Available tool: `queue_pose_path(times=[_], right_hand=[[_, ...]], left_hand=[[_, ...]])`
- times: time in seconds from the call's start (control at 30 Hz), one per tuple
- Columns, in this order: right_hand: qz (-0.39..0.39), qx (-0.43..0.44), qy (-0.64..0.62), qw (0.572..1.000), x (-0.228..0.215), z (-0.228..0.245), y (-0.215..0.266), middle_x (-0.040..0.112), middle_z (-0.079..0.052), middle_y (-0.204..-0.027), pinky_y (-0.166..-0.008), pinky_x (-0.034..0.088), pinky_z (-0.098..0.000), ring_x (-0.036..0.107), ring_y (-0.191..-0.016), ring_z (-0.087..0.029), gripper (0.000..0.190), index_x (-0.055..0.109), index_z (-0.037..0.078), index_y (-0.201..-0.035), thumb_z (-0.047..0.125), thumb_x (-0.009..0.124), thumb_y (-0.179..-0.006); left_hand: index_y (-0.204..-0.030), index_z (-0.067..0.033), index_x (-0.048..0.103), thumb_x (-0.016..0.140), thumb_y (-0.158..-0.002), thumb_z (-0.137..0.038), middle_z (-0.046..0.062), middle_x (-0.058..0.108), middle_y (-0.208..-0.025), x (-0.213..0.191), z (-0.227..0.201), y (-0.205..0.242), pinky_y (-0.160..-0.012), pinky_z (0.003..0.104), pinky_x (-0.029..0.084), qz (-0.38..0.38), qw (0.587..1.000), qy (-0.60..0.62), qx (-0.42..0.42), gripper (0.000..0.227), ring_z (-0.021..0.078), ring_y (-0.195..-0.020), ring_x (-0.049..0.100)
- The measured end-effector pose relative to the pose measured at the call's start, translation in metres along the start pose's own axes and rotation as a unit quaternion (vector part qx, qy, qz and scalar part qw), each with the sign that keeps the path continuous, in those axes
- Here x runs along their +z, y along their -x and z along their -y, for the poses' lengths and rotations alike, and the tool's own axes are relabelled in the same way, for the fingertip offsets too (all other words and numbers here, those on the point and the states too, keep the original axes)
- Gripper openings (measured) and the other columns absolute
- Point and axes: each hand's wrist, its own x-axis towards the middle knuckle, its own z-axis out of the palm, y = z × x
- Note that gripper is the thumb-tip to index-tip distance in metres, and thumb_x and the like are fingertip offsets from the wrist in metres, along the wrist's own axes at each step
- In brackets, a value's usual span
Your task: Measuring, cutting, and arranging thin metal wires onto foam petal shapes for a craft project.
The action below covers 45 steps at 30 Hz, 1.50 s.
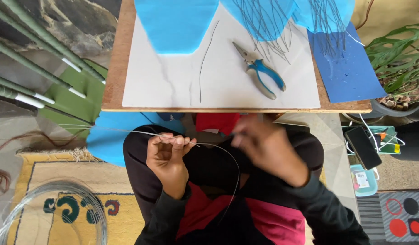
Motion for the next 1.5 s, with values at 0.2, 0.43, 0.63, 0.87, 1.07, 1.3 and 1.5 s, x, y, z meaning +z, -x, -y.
queue_pose_path(times=[0.2,0.43,0.63,0.87,1.07,1.3,1.5], right_hand=[[-0.119,0.078,0.264,0.954,-0.003,-0.057,-0.037,0.054,-0.019,-0.097,-0.073,0.046,-0.0394,0.054,-0.090,-0.037,0.037,0.054,0.001,-0.086,0.023,0.079,-0.071],[-0.128,0.039,0.333,0.933,0.020,-0.086,-0.041,0.052,-0.009,-0.083,-0.065,0.043,-0.0335,0.051,-0.076,-0.028,0.030,0.055,0.008,-0.079,0.023,0.079,-0.072],[-0.173,0.144,0.017,0.974,0.018,0.012,-0.013,0.049,-0.029,-0.080,-0.065,0.039,-0.0448,0.051,-0.072,-0.045,0.016,0.052,-0.004,-0.096,0.009,0.044,-0.094],[0.143,0.346,-0.559,0.740,0.083,0.062,0.049,0.058,-0.012,-0.097,-0.072,0.053,-0.0320,0.059,-0.081,-0.020,0.025,0.053,-0.001,-0.098,0.002,0.057,-0.074],[0.174,0.367,-0.555,0.726,0.107,0.078,0.041,0.055,-0.011,-0.099,-0.074,0.045,-0.0279,0.051,-0.085,-0.016,0.034,0.050,0.002,-0.101,-0.008,0.046,-0.069],[0.093,0.289,-0.549,0.779,0.124,0.086,0.024,0.053,-0.012,-0.113,-0.079,0.039,-0.0245,0.049,-0.093,-0.017,0.020,0.043,0.006,-0.084,-0.007,0.048,-0.070],[0.057,0.280,-0.527,0.801,0.132,0.088,0.016,0.053,-0.013,-0.113,-0.079,0.038,-0.0260,0.049,-0.095,-0.019,0.021,0.042,0.006,-0.084,-0.006,0.049,-0.069]], left_hand=[[-0.084,0.0002,0.043,0.054,-0.082,0.008,0.011,0.055,-0.071,0.005,-0.015,-0.006,-0.060,0.047,0.060,-0.024,0.999,0.002,0.048,0.014,0.0237,-0.066,0.065],[-0.088,0.0020,0.044,0.054,-0.083,0.006,0.012,0.053,-0.074,-0.012,-0.024,-0.018,-0.061,0.047,0.060,-0.076,0.993,0.003,0.087,0.012,0.0260,-0.069,0.065],[-0.089,0.0018,0.044,0.054,-0.084,0.006,0.012,0.052,-0.075,-0.021,-0.018,-0.028,-0.061,0.045,0.061,-0.114,0.988,-0.010,0.100,0.012,0.0257,-0.068,0.065],[-0.094,-0.0055,0.044,0.057,-0.085,-0.001,0.005,0.051,-0.078,-0.028,-0.026,-0.026,-0.068,0.029,0.058,-0.104,0.992,0.042,0.065,0.017,0.0133,-0.073,0.058],[-0.094,-0.0060,0.042,0.055,-0.086,0.000,0.005,0.050,-0.079,-0.033,-0.034,-0.022,-0.066,0.030,0.058,-0.116,0.989,0.041,0.084,0.017,0.0140,-0.070,0.057],[-0.096,-0.0050,0.041,0.055,-0.086,0.001,0.007,0.054,-0.081,-0.036,-0.035,-0.016,-0.068,0.030,0.058,-0.113,0.987,0.058,0.093,0.018,0.0160,-0.075,0.060],[-0.095,-0.0052,0.041,0.055,-0.086,0.001,0.007,0.052,-0.077,-0.033,-0.036,-0.013,-0.065,0.028,0.058,-0.123,0.987,0.068,0.077,0.018,0.0134,-0.071,0.059]])
